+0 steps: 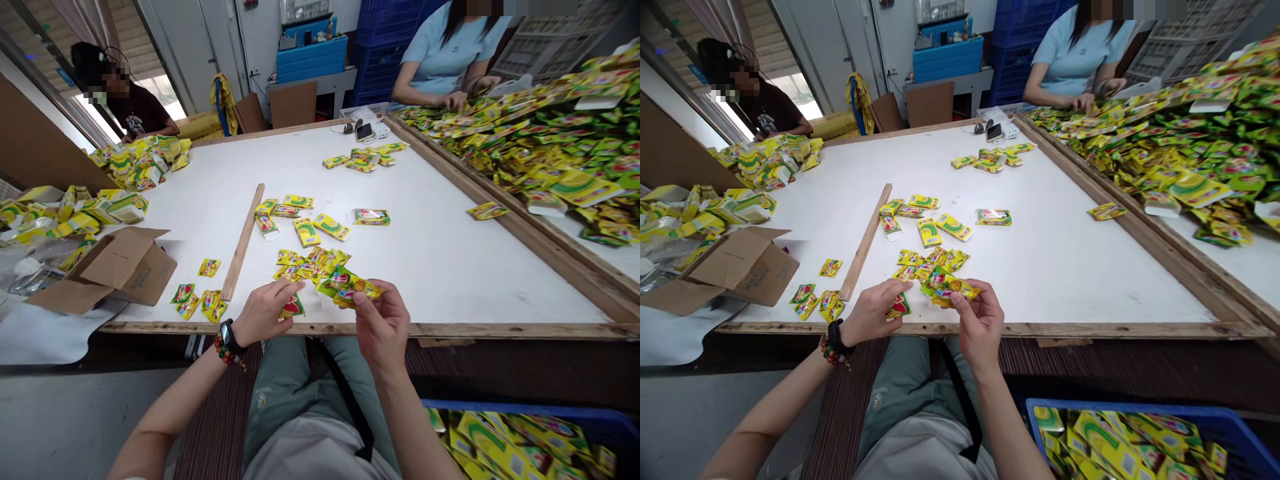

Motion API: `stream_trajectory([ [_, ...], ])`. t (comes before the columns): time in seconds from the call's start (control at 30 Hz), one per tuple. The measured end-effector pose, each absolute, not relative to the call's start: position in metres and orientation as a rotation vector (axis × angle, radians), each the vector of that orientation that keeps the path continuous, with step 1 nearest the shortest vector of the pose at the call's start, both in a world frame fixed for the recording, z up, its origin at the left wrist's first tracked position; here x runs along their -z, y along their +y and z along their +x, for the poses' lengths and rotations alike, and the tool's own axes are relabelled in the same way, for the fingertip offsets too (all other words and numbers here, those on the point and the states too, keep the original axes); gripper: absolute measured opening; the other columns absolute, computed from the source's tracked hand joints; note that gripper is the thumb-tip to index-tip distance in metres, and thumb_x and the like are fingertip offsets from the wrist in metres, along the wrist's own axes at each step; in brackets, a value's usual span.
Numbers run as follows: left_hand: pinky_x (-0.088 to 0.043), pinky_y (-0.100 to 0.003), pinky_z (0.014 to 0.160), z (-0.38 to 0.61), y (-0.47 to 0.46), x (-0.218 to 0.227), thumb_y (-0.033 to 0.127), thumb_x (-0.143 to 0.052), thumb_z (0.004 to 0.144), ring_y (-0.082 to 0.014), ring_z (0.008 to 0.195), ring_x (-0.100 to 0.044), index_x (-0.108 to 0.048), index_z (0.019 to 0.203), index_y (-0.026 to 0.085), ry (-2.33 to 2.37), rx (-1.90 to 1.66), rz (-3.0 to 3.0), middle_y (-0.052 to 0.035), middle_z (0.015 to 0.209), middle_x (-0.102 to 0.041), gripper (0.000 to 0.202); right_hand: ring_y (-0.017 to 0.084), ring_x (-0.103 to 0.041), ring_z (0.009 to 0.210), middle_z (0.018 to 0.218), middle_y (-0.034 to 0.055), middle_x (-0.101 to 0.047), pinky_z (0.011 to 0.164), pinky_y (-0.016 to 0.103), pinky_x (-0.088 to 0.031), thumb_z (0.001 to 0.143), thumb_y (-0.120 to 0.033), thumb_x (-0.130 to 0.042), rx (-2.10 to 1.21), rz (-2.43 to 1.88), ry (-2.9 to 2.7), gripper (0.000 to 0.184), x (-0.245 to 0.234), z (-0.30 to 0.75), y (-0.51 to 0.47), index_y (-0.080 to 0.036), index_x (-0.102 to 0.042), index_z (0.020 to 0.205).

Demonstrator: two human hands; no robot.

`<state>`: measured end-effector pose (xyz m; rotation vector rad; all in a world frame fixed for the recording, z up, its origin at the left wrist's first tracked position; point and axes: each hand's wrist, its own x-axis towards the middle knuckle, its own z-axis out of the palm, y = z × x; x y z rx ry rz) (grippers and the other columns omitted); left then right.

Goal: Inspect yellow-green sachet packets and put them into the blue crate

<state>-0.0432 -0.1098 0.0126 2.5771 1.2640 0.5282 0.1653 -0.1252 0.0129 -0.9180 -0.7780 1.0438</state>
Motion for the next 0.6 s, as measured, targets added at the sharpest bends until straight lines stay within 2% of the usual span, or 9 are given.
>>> stream_trajectory([
  [0.1,-0.049,-0.037,0.095,-0.038,-0.112,-0.015,0.014,-0.058,0.069,-0.0252,0.115,-0.058,-0.031,0.14,0.025,1.274,-0.586,2.547,-0.0085,0.13,-0.057,0.077,0.017,-0.062,0.075,0.084,0.001,-0.065,0.067,0.03,-0.054,0.074,-0.036,-0.073,-1.126,-0.947,-0.928,0.024,-0.016,0.16,-0.123,-0.023,-0.062,0.092],
  [0.3,-0.052,-0.038,0.09,-0.032,-0.121,-0.005,0.017,-0.061,0.066,-0.0274,0.111,-0.061,-0.025,0.142,0.02,1.379,-0.64,2.487,-0.0117,0.134,-0.055,0.084,0.02,-0.063,0.083,0.094,0.0042,-0.068,0.073,0.033,-0.052,0.082,-0.035,-0.063,-1.196,-1.114,-1.419,0.023,-0.018,0.171,-0.115,-0.021,-0.068,0.099],
  [0.4,-0.052,-0.038,0.091,-0.03,-0.127,0.001,0.015,-0.059,0.067,-0.0268,0.112,-0.06,-0.024,0.141,0.02,1.347,-0.666,2.514,-0.0116,0.133,-0.055,0.082,0.022,-0.062,0.089,0.096,0.0052,-0.067,0.077,0.034,-0.05,0.085,-0.028,-0.056,-1.056,-1.174,-1.698,0.021,-0.021,0.177,-0.111,-0.022,-0.069,0.1],
  [0.6,-0.052,-0.039,0.093,-0.022,-0.137,0.008,0.016,-0.059,0.068,-0.0264,0.112,-0.06,-0.028,0.14,0.021,1.342,-0.665,2.44,-0.0108,0.13,-0.057,0.078,0.021,-0.061,0.079,0.089,0.0055,-0.062,0.07,0.031,-0.047,0.085,-0.015,-0.051,-0.624,-1.415,-1.929,0.021,-0.023,0.163,-0.118,-0.02,-0.066,0.099],
])
